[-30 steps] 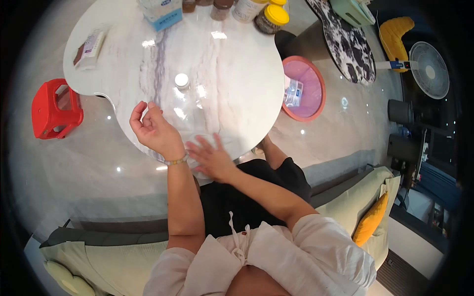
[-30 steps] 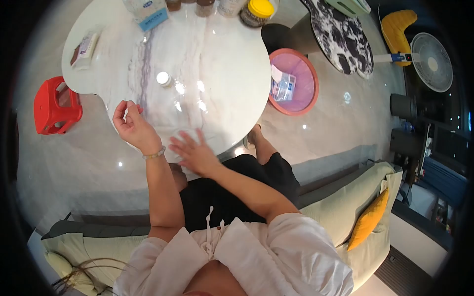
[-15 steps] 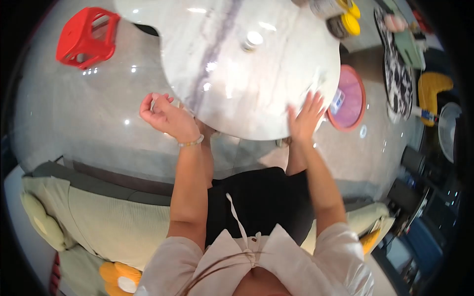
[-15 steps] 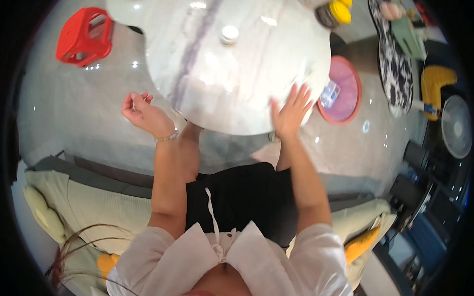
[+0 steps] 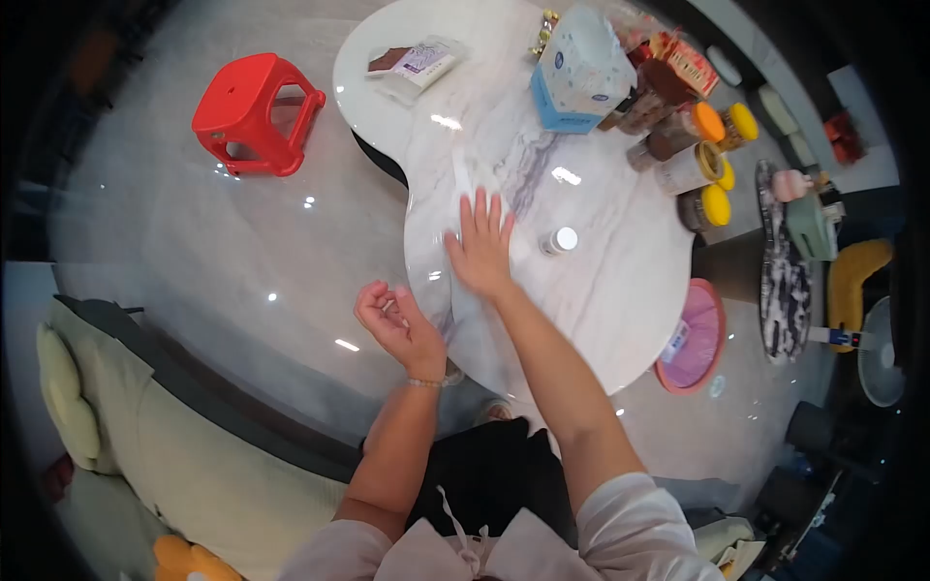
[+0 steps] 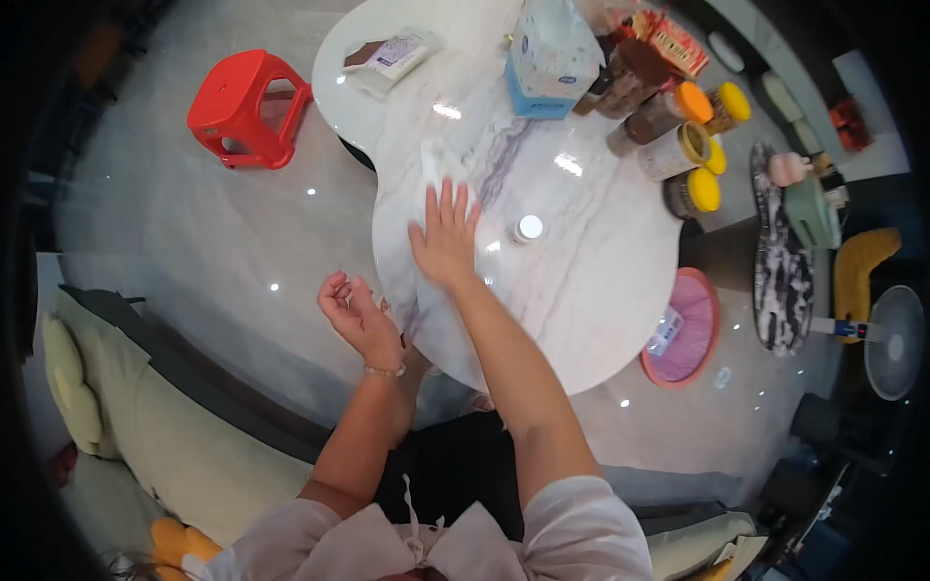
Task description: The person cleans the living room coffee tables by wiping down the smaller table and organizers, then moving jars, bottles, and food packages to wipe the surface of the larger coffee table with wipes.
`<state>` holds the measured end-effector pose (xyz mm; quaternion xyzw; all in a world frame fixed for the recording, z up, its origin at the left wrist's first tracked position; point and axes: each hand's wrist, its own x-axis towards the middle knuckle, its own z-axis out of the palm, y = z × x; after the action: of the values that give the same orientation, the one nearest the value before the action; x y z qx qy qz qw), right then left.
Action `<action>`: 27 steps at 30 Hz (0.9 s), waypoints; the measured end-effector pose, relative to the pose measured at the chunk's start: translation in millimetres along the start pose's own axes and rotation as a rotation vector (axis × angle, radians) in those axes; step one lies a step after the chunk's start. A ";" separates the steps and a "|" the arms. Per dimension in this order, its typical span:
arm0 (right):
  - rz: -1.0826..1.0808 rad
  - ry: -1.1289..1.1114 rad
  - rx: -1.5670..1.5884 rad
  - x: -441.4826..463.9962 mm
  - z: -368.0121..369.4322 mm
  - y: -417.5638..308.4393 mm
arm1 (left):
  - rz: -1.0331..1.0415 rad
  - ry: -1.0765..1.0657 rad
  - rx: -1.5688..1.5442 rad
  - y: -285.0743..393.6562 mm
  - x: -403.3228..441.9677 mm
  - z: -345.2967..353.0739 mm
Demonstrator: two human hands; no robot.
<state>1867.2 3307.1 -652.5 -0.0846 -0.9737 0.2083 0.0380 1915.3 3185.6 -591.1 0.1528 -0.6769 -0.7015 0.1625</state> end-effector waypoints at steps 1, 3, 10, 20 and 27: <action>0.070 -0.017 0.033 31.7 -3.9 -0.3 | 0.014 -0.010 0.029 -4.0 1.5 4.6; 0.155 -0.017 0.080 69.4 -27.8 -4.4 | 0.187 -0.091 0.163 -3.5 11.7 22.3; 0.328 -0.463 0.117 92.4 -73.1 -13.8 | -0.105 -0.188 0.611 12.5 35.8 43.9; 0.480 -0.604 0.080 125.8 -85.6 -28.3 | 0.307 -0.837 1.239 83.5 275.3 242.5; 0.599 -0.707 0.100 138.3 -85.8 -30.2 | 0.337 -1.184 1.559 43.6 362.2 292.4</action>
<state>1736.1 3339.1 -556.6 -0.2838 -0.8484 0.2727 -0.3541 1463.0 3289.9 -534.7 -0.2563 -0.9337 0.0087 -0.2499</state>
